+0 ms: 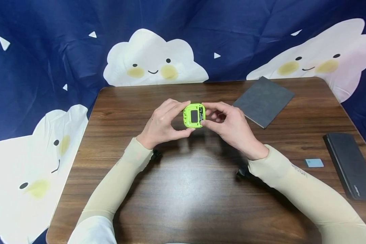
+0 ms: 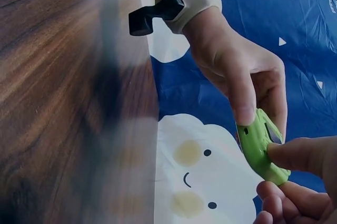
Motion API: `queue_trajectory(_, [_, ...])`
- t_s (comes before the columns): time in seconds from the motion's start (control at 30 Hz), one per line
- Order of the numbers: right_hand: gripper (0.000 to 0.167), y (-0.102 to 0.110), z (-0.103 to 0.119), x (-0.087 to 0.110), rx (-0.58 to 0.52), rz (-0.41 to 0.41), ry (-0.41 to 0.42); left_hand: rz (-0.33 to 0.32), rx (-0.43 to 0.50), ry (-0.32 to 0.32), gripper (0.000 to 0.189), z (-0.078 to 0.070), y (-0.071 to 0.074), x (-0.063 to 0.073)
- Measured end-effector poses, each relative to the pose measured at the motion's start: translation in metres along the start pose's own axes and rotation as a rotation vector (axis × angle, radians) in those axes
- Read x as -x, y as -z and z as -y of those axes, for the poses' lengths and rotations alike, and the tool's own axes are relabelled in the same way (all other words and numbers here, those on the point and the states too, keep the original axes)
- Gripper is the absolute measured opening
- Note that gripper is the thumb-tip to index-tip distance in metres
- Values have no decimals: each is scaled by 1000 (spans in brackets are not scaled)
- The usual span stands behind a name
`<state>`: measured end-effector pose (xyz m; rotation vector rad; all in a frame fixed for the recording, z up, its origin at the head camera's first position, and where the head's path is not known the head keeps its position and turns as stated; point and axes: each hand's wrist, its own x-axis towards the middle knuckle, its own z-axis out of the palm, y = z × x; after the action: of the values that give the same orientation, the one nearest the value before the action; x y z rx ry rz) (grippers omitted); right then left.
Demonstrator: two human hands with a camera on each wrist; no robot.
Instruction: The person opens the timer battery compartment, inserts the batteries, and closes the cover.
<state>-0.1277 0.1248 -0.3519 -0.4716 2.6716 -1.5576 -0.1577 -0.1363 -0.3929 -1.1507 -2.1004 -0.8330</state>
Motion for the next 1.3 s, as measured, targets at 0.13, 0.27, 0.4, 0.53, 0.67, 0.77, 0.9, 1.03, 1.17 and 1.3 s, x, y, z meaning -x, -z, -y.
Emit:
queue_trajectory(0.13, [50, -1, 0, 1, 3, -2, -15, 2, -6, 1, 80, 0, 0, 1])
queue_trajectory(0.27, [50, -1, -1, 1, 16, -2, -16, 5, -8, 5, 80, 1, 0, 3])
queue_trajectory(0.4, [49, -2, -3, 2, 34, -2, -1, 6, -12, 10, 79, 1, 0, 3])
queue_trajectory(0.53, [49, -3, -4, 2, 55, -8, 18, 5, -7, 17, 79, 2, 0, 4])
queue_trajectory(0.67, [50, -3, -5, 2, 71, -15, 36, 2, 6, 23, 79, 1, 0, 4])
queue_trajectory(0.77, [50, -2, -6, 2, 72, -16, 52, -2, 16, 26, 79, 2, 0, 3])
queue_trajectory(0.9, [49, 1, -7, 2, 64, -25, 86, -8, 27, 26, 78, 1, -1, 2])
queue_trajectory(1.03, [46, 6, -7, 2, 79, -52, 128, -18, 35, 25, 79, 1, -1, 0])
queue_trajectory(1.17, [42, 11, -8, 4, 100, -71, 143, -26, 37, 31, 79, 1, -1, 0])
queue_trajectory(1.3, [40, 15, -10, 7, 111, -79, 141, -27, 35, 42, 78, 1, 0, 0])
